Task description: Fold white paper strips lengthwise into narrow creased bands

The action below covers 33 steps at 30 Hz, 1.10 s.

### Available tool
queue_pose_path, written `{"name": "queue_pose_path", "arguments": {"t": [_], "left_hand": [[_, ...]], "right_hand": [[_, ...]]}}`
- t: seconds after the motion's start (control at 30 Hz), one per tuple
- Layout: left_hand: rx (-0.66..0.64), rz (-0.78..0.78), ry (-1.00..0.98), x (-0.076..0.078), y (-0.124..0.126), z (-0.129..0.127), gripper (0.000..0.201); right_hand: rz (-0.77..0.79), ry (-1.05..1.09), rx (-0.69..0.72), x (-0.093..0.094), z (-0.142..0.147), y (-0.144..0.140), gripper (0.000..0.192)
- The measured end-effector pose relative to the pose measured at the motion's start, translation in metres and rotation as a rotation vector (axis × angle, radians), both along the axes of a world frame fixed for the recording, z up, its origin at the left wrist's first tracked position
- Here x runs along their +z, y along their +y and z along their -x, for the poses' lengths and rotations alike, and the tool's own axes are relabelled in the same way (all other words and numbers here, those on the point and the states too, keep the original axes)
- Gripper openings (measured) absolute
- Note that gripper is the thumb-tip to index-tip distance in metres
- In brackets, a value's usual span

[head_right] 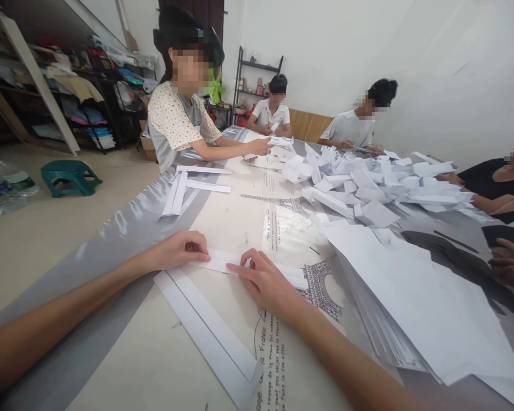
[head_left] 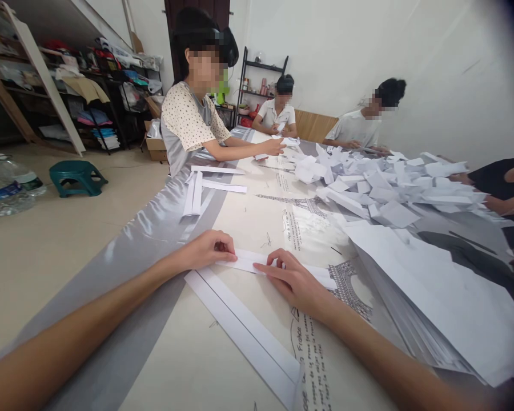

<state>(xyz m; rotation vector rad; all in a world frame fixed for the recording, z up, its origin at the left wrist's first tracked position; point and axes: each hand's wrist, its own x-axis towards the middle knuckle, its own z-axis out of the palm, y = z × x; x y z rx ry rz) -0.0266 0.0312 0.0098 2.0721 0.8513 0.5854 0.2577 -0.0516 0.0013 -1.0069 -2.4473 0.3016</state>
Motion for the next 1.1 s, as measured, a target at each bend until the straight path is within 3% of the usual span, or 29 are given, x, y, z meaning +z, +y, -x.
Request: {"name": "queue_pose_path", "arguments": {"t": [0.33,0.53,0.63,0.83,0.97,1.03,1.1], "left_hand": [[-0.019,-0.079,0.053,0.003,-0.001,-0.002,0.025],[-0.007,-0.145,0.136,-0.003,-0.001,0.002,0.022],[-0.043,-0.264,0.157,-0.001,-0.002,0.004,0.021],[-0.252,-0.693,0.307,0.02,-0.021,0.001,0.026],[-0.197,-0.859,0.663,0.012,-0.051,-0.017,0.031],[-0.07,-0.892,0.737,0.001,-0.067,-0.028,0.034],[-0.032,-0.937,0.817,-0.01,-0.081,-0.037,0.044]], "right_hand": [[0.029,-0.003,-0.012,0.001,0.0,0.0,0.043],[0.025,-0.008,-0.002,0.0,-0.001,0.0,0.043],[0.017,-0.007,0.009,0.0,-0.001,0.0,0.042],[-0.008,-0.023,0.018,0.0,0.001,0.0,0.041],[-0.037,-0.055,0.014,0.001,0.002,-0.001,0.039],[-0.045,-0.073,0.007,0.003,0.003,-0.001,0.04],[-0.053,-0.091,0.005,0.004,0.005,-0.002,0.042]]}}
